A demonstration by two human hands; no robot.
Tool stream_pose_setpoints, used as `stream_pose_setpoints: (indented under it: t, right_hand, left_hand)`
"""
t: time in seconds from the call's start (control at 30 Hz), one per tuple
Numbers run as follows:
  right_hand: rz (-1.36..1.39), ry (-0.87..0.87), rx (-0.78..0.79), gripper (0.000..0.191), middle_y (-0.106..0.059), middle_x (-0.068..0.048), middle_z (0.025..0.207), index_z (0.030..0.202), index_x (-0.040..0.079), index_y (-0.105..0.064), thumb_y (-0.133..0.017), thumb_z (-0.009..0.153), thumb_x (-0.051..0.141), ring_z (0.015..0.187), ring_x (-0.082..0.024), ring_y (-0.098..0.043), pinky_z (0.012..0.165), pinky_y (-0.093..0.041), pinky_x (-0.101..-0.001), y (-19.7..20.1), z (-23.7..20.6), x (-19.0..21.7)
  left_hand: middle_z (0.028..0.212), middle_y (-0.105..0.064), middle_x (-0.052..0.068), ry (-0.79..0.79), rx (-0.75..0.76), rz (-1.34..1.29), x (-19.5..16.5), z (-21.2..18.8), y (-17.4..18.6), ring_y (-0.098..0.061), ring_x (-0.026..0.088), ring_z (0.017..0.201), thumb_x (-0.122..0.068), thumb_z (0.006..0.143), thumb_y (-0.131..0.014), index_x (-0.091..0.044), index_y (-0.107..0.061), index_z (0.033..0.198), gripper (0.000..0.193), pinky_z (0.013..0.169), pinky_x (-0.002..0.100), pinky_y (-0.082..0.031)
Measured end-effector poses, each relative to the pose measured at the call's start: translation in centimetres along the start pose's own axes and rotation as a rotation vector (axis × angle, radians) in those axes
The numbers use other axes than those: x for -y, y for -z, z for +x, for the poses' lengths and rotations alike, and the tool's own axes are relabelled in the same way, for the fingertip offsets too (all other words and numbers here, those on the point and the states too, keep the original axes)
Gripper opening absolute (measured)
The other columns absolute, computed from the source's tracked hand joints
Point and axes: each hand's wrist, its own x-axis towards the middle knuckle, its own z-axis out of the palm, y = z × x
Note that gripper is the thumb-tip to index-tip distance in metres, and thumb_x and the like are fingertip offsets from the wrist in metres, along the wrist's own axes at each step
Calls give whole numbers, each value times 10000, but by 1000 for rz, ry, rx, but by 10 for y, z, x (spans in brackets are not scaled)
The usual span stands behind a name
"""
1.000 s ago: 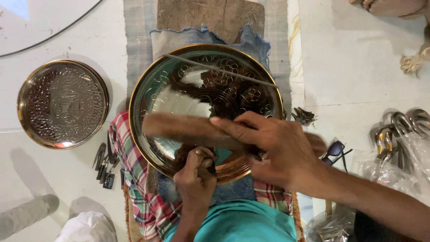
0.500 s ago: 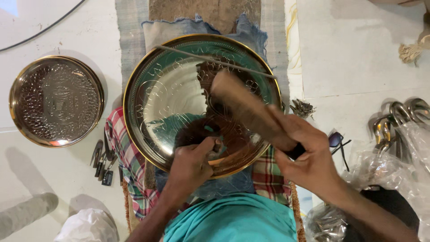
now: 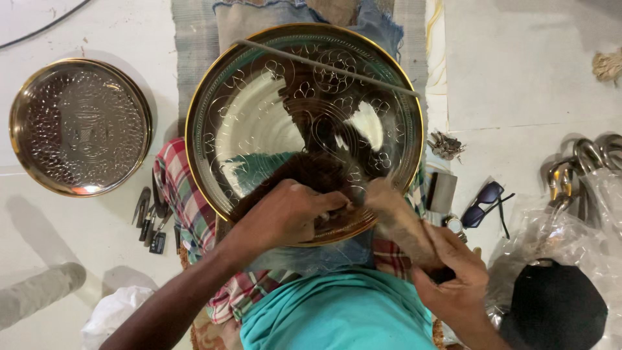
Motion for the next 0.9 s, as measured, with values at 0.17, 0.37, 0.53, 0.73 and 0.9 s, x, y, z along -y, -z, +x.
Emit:
stream_pose_setpoints:
  t: [0.17, 0.37, 0.53, 0.73, 0.9]
  right_hand:
    - [-202, -167, -142, 665, -701, -128, 1136, 1401, 11, -590, -691, 752, -89, 1008, -140, -681, 876, -546, -245, -17, -26, -8]
    - [25, -272, -34, 774, -654, -163, 1331, 1439, -46, -559, -617, 675, -160, 1215, -186, -612, 1012, -446, -258, -17, -40, -33]
    - [114, -322, -113, 736, -655, -180, 1360, 1375, -73, -588, -660, 646, -153, 1295, -238, -575, 1079, -393, -302, -32, -56, -60]
    - [4, -249, -155, 748, -641, -220, 1383, 1354, -79, -606, -668, 610, -139, 1393, -270, -515, 1147, -325, -332, -34, -71, -76]
    - [-162, -252, -326, 707, -747, -196, 1192, 1317, -31, -653, -784, 623, -64, 1117, -232, -722, 984, -541, -309, -32, -80, -83]
  left_hand:
    - [809, -767, 134, 17, 127, 75, -6, 6, 8, -731, 326, 681, -5, 772, -662, -218, -711, 1198, 479, 631, 452, -555]
    - [868, -754, 142, -179, -25, -107, 0, 7, 15, -731, 360, 780, 56, 673, -610, -157, -672, 1146, 522, 633, 467, -557]
    - [791, -730, 149, -152, 116, 59, 5, 13, 13, -696, 385, 708, 61, 674, -626, -170, -649, 1178, 555, 601, 507, -517]
    - [706, -689, 163, -273, 164, 168, 14, 22, 14, -663, 389, 686, 52, 672, -645, -192, -672, 1167, 553, 588, 519, -477]
    - [713, -711, 132, -348, 177, 134, 16, 25, 16, -679, 365, 698, 53, 618, -626, -207, -694, 1170, 614, 612, 506, -493]
